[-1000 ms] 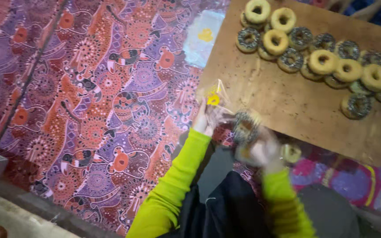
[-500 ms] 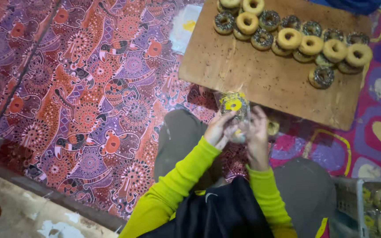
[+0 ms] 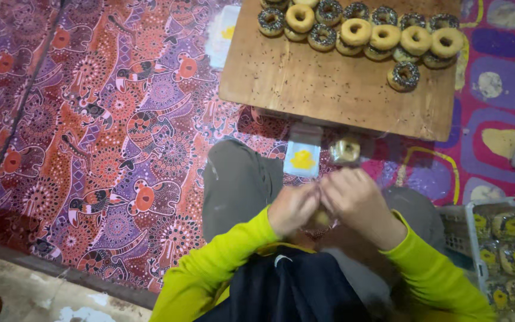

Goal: The person sits on a patterned floor mat and repeatedly picks donuts from a wooden board, places them into small clear plastic bags, and sets the filled bags into a white plastic crate. The donuts include plain and seeded varieties.

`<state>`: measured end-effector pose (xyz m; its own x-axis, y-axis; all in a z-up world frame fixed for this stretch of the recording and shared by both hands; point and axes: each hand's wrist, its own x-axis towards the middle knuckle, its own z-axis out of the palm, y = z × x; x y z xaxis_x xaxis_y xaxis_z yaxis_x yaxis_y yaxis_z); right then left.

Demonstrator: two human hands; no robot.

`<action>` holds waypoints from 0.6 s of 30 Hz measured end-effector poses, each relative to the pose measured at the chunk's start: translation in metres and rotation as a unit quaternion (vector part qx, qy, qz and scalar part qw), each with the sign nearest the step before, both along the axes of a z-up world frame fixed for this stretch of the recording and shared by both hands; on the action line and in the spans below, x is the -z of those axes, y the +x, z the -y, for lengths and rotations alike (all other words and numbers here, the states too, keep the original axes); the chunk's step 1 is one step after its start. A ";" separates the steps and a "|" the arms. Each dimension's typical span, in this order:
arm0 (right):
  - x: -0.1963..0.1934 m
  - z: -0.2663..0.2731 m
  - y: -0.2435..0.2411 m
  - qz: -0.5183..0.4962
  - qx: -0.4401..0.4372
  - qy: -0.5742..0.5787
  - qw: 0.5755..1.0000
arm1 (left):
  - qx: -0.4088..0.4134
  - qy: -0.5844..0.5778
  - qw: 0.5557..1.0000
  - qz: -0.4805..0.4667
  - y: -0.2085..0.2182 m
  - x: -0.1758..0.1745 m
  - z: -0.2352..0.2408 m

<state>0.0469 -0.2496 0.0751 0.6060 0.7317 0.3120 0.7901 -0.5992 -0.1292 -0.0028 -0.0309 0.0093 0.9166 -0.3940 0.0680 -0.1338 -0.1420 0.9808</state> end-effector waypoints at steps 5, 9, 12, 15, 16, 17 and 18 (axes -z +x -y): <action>-0.016 0.026 0.002 -0.030 0.017 0.043 0.998 | 0.025 0.067 0.997 0.018 -0.009 -0.003 -0.025; -0.005 0.001 -0.020 -0.027 0.014 0.135 0.990 | 0.000 0.055 0.998 -0.032 -0.004 0.012 -0.011; 0.009 -0.016 -0.031 -0.014 -0.018 0.032 0.999 | 0.035 0.045 0.998 -0.007 -0.010 0.004 -0.010; 0.021 0.004 -0.012 -0.035 -0.008 0.050 0.998 | 0.065 0.134 0.989 0.001 -0.012 -0.009 -0.012; 0.027 0.013 -0.006 -0.010 0.052 0.012 0.999 | 0.067 0.156 0.985 -0.024 -0.012 -0.013 -0.018; 0.033 0.024 0.003 0.014 0.107 -0.030 0.994 | 0.066 0.174 0.981 -0.051 -0.011 -0.013 -0.021; 0.043 0.031 0.005 0.039 0.162 -0.072 0.983 | 0.090 0.213 0.968 0.100 -0.010 -0.013 -0.022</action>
<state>0.0515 -0.2801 0.0326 0.7934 0.5435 0.2742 0.5583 -0.8292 0.0284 -0.0123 -0.0086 0.0222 0.8163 -0.5768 0.0330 -0.3749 -0.4854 0.7899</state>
